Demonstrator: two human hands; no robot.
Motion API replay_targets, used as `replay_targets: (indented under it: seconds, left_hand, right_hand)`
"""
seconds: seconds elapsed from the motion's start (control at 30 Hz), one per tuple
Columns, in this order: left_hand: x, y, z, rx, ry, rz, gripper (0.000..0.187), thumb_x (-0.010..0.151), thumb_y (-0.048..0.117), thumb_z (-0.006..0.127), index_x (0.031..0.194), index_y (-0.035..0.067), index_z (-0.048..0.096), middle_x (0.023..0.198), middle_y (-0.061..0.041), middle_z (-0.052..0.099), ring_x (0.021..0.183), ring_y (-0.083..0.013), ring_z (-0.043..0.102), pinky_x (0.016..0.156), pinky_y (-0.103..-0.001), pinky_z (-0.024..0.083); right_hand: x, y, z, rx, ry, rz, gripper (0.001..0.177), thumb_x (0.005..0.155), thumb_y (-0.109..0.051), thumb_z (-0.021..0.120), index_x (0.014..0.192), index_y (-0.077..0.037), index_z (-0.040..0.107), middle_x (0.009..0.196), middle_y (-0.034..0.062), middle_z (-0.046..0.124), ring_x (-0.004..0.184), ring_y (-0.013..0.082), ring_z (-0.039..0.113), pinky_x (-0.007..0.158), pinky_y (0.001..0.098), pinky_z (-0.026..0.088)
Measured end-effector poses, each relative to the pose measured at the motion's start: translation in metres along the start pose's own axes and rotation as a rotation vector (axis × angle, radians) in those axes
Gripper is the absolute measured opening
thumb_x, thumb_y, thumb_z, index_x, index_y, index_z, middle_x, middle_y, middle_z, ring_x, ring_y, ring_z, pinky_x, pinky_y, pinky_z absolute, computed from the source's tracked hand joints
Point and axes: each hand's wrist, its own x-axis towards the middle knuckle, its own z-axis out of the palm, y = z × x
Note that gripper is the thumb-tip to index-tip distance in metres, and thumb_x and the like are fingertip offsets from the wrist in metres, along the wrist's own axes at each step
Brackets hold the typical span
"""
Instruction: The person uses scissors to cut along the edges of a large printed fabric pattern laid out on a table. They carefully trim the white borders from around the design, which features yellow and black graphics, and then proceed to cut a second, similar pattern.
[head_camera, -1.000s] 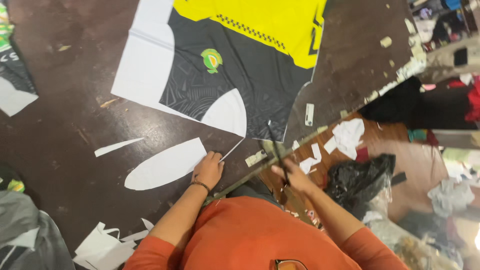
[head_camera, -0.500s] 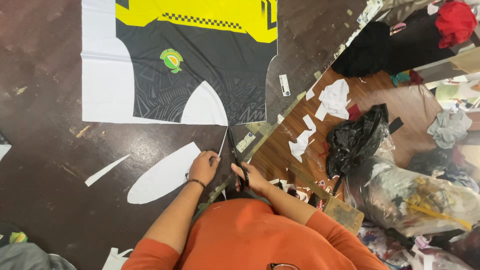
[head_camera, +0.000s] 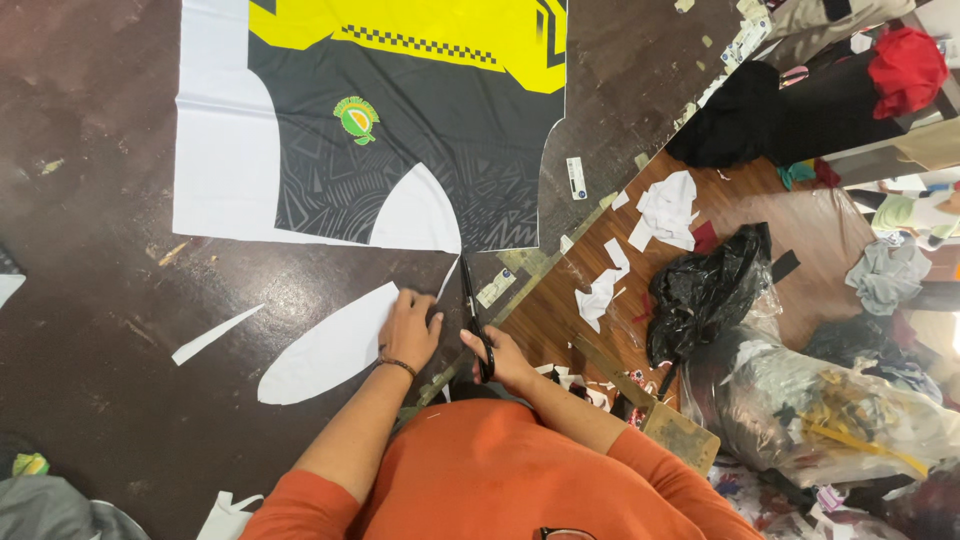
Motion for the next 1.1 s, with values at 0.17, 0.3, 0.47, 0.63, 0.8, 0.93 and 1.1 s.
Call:
replay_targets:
  seconds: [0.17, 0.3, 0.47, 0.63, 0.8, 0.93, 1.1]
  left_hand:
    - [0.013, 0.033, -0.068, 0.307, 0.088, 0.183, 0.055, 0.102, 0.035, 0.056, 0.154, 0.022, 0.044, 0.158, -0.008, 0.039, 0.148, -0.0307, 0.032, 0.118, -0.049, 0.028]
    - [0.02, 0.025, -0.086, 0.455, 0.004, 0.077, 0.057, 0.106, 0.043, 0.047, 0.161, 0.029, 0.036, 0.173, -0.008, 0.021, 0.159, -0.0353, 0.012, 0.125, -0.062, 0.009]
    - [0.026, 0.002, -0.069, 0.486, -0.005, 0.076, 0.059, 0.105, 0.048, 0.043, 0.161, 0.034, 0.031, 0.174, -0.003, 0.016, 0.16, -0.0337, 0.007, 0.125, -0.065, 0.005]
    - [0.021, 0.022, -0.078, 0.47, 0.009, 0.128, 0.061, 0.103, 0.048, 0.047, 0.161, 0.031, 0.032, 0.172, -0.004, 0.022, 0.159, -0.0314, 0.012, 0.125, -0.062, 0.004]
    - [0.034, 0.032, -0.056, 0.493, -0.106, 0.262, 0.058, 0.106, 0.047, 0.042, 0.16, 0.032, 0.029, 0.174, 0.0, 0.013, 0.159, -0.0294, 0.008, 0.126, -0.062, 0.004]
    - [0.036, 0.032, -0.054, 0.498, -0.148, 0.243, 0.058, 0.106, 0.047, 0.041, 0.16, 0.031, 0.03, 0.173, -0.001, 0.014, 0.159, -0.029, 0.009, 0.127, -0.062, 0.004]
    - [0.036, 0.031, -0.056, 0.499, -0.171, 0.232, 0.056, 0.107, 0.047, 0.039, 0.16, 0.032, 0.029, 0.173, 0.001, 0.013, 0.159, -0.0285, 0.007, 0.126, -0.064, 0.002]
  right_hand:
    - [0.003, -0.006, -0.005, 0.031, -0.009, 0.009, 0.049, 0.092, -0.053, 0.073, 0.086, -0.006, 0.059, 0.056, 0.0185, 0.063, 0.044, 0.0245, 0.067, 0.034, 0.0235, 0.046]
    - [0.011, -0.009, -0.009, 0.006, -0.029, -0.008, 0.051, 0.093, -0.054, 0.071, 0.084, -0.006, 0.058, 0.056, 0.0188, 0.063, 0.044, 0.0241, 0.067, 0.034, 0.0229, 0.044]
    - [0.014, -0.018, -0.012, -0.037, -0.03, 0.022, 0.052, 0.09, -0.058, 0.073, 0.087, -0.009, 0.058, 0.059, 0.0176, 0.065, 0.047, 0.0231, 0.067, 0.037, 0.0232, 0.047]
    - [0.022, -0.016, -0.011, -0.1, -0.034, 0.033, 0.052, 0.089, -0.061, 0.073, 0.086, -0.01, 0.059, 0.06, 0.0173, 0.067, 0.048, 0.0232, 0.069, 0.039, 0.0245, 0.048]
    - [0.017, -0.02, -0.011, -0.111, -0.014, 0.041, 0.052, 0.089, -0.061, 0.073, 0.085, -0.012, 0.06, 0.06, 0.0161, 0.066, 0.048, 0.0228, 0.069, 0.039, 0.0242, 0.047]
    - [0.019, -0.023, -0.01, -0.122, -0.017, 0.045, 0.053, 0.088, -0.063, 0.074, 0.085, -0.012, 0.06, 0.06, 0.0158, 0.067, 0.048, 0.0226, 0.069, 0.04, 0.0245, 0.048]
    - [0.021, -0.025, -0.01, -0.147, -0.006, 0.012, 0.05, 0.089, -0.057, 0.074, 0.082, -0.01, 0.059, 0.056, 0.0137, 0.065, 0.044, 0.0213, 0.067, 0.038, 0.0242, 0.047]
